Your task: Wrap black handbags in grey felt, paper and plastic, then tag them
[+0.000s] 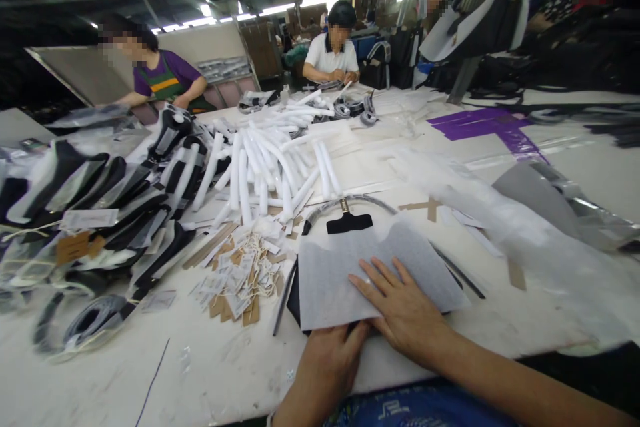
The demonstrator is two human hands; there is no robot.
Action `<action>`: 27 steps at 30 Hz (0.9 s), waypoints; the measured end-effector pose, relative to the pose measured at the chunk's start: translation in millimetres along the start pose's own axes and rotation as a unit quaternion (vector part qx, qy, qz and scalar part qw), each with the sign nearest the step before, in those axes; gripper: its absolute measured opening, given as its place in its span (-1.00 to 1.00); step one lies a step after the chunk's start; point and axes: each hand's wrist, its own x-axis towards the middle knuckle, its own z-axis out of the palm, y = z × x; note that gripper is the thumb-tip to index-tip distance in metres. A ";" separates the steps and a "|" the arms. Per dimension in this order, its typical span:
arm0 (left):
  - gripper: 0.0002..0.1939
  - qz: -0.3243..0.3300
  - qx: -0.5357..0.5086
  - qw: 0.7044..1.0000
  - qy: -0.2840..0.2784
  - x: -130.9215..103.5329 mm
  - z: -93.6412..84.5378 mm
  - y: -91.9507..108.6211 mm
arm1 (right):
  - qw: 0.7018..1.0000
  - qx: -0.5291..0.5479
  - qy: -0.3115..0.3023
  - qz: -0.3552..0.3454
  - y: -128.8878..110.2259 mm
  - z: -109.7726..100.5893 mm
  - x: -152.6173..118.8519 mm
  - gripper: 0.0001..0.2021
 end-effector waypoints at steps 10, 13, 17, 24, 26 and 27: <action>-0.62 0.009 -0.114 0.992 0.052 65.8 -46.0 20.7 | 0.999 0.042 0.019 -0.005 -1.8 17.2 -1.1 -0.29; -0.47 -0.008 -0.050 0.998 -0.022 67.3 -15.4 -6.8 | 0.992 0.120 -0.023 -0.009 2.9 0.6 1.1 -0.15; -0.41 0.014 -0.001 0.999 -0.039 51.0 12.4 -26.5 | 0.964 0.234 -0.127 -0.026 20.8 -40.5 8.2 -0.41; -0.42 -0.038 0.018 0.995 -0.095 56.0 -8.5 -15.2 | 0.955 0.193 -0.154 -0.164 69.1 -60.1 35.4 -0.59; -0.38 -0.023 0.009 0.990 -0.136 60.8 -18.2 -20.9 | 0.951 0.186 -0.146 -0.201 77.8 -54.3 38.1 -0.62; -0.35 -0.010 0.000 0.988 -0.152 61.6 -21.9 -24.9 | 0.949 0.195 -0.136 -0.208 80.6 -51.3 37.4 -0.61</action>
